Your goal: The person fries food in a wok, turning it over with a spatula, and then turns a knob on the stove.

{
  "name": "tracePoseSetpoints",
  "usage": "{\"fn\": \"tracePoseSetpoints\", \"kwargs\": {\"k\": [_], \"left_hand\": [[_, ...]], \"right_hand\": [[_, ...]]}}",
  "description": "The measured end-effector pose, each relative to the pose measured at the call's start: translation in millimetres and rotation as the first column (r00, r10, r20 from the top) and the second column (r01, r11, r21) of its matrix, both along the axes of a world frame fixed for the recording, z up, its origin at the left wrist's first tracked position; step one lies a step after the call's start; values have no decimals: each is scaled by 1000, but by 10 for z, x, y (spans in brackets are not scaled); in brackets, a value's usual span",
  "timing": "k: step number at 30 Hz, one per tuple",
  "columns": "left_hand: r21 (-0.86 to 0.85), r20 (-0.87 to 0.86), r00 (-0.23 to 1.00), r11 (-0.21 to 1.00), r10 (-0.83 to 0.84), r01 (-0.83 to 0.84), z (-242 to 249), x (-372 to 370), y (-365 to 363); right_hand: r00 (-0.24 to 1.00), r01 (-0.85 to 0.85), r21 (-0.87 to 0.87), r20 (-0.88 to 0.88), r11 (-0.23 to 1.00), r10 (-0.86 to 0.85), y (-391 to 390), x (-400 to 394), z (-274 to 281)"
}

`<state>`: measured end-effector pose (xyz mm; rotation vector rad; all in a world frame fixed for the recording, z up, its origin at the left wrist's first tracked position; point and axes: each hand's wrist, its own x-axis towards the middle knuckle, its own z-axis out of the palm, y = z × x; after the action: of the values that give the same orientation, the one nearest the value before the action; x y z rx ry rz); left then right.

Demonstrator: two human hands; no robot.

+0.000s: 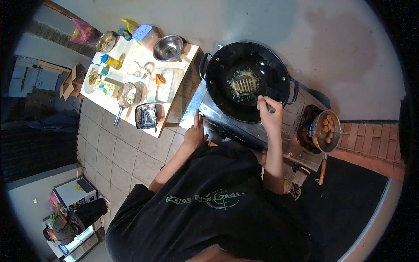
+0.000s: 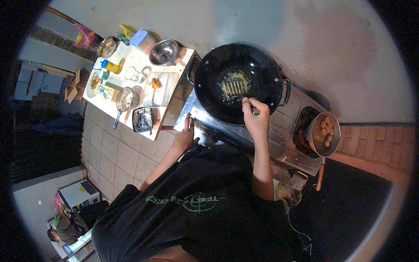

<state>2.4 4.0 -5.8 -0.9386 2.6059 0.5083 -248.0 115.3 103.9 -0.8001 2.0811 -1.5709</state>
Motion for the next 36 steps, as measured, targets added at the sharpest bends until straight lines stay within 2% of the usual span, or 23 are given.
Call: {"fn": "tracePoseSetpoints", "kwargs": {"k": [8, 36], "left_hand": [[-7, 11, 1000, 1000, -15, 15, -8, -4, -5], [19, 39, 999, 1000, 17, -18, 33, -39, -6]], "right_hand": [[999, 14, 7, -46, 1000, -14, 0, -13, -40], [999, 11, 18, -30, 1000, -11, -4, -3, 10]]}}
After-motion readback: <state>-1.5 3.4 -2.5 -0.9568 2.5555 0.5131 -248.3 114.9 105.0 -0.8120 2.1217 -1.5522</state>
